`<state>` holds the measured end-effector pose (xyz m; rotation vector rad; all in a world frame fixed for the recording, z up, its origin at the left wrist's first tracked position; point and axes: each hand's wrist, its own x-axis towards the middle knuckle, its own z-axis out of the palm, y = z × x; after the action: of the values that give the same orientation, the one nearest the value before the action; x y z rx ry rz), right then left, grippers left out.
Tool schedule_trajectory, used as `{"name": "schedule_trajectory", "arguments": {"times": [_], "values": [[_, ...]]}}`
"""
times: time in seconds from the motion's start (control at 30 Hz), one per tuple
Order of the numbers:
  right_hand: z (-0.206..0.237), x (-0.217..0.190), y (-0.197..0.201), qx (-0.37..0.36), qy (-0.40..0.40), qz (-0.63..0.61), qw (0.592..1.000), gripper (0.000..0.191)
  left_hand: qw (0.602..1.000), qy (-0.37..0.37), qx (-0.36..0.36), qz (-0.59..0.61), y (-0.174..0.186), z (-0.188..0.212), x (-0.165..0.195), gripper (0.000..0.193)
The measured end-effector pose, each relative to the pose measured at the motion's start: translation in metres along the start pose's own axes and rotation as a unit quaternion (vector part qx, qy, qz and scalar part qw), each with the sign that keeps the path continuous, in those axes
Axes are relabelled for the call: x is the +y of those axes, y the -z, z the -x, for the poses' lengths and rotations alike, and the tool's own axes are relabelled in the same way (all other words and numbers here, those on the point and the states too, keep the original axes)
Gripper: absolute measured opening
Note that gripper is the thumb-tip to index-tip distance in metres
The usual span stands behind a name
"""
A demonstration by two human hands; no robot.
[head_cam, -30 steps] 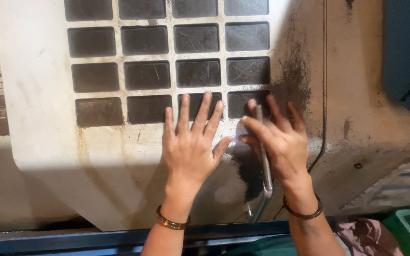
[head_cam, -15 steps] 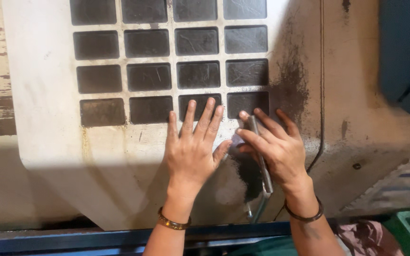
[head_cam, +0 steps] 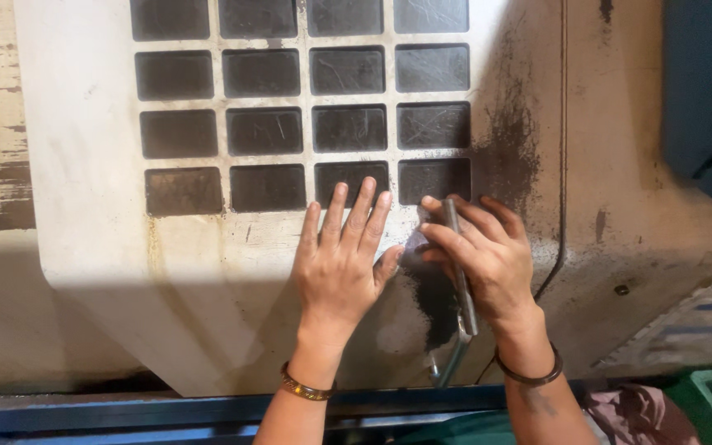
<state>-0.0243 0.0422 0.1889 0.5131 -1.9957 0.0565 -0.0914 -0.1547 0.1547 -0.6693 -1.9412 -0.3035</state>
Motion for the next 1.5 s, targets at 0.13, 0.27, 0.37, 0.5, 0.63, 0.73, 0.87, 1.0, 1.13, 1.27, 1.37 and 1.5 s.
{"name": "schedule_trajectory", "arguments": {"times": [0.13, 0.27, 0.37, 0.5, 0.63, 0.73, 0.87, 1.0, 1.13, 1.27, 1.37, 1.5], "values": [[0.0020, 0.0015, -0.0028, 0.005, -0.002, 0.003, 1.000, 0.033, 1.000, 0.009, 0.024, -0.006, -0.0016, 0.0039, 0.0042, 0.055], [0.0033, 0.0021, -0.0041, 0.009, -0.003, 0.003, 1.000, 0.033, 0.999, 0.014, 0.032, -0.007, -0.0034, 0.0065, 0.0058, 0.053], [0.0025, 0.0016, -0.0033, 0.014, -0.002, -0.005, 1.000, 0.034, 0.999, 0.018, 0.036, -0.002, -0.0035, 0.0067, 0.0058, 0.052], [0.0008, 0.0000, -0.0018, 0.017, -0.007, -0.009, 1.000, 0.035, 0.999, 0.021, 0.040, 0.002, -0.0027, 0.0067, 0.0062, 0.051], [-0.0004, -0.0012, -0.0024, 0.026, -0.011, -0.012, 1.000, 0.035, 0.998, 0.024, 0.050, -0.014, -0.0030, 0.0077, 0.0077, 0.051], [0.0004, -0.0017, -0.0026, 0.026, -0.017, -0.014, 0.999, 0.034, 0.998, 0.023, 0.057, -0.014, -0.0044, 0.0083, 0.0079, 0.051], [0.0011, -0.0018, -0.0031, 0.029, -0.020, -0.017, 0.999, 0.034, 0.998, 0.022, 0.055, -0.015, -0.0050, 0.0094, 0.0077, 0.051], [0.0002, -0.0017, -0.0030, 0.034, -0.017, -0.011, 0.999, 0.032, 0.998, 0.024, 0.056, -0.012, -0.0047, 0.0093, 0.0080, 0.050], [-0.0012, -0.0025, -0.0027, 0.047, -0.016, -0.022, 0.999, 0.030, 0.998, 0.025, 0.053, -0.012, -0.0047, 0.0096, 0.0082, 0.050], [-0.0008, -0.0036, -0.0007, 0.046, -0.021, -0.031, 0.998, 0.030, 0.998, 0.027, 0.055, -0.018, -0.0049, 0.0100, 0.0088, 0.051], [-0.0010, -0.0039, -0.0005, 0.045, -0.019, -0.028, 0.998, 0.030, 0.998, 0.029, 0.052, -0.012, -0.0046, 0.0101, 0.0090, 0.051], [-0.0021, -0.0043, -0.0013, 0.051, -0.023, -0.031, 0.998, 0.031, 0.998, 0.029, 0.053, -0.008, -0.0045, 0.0096, 0.0082, 0.051]]}}
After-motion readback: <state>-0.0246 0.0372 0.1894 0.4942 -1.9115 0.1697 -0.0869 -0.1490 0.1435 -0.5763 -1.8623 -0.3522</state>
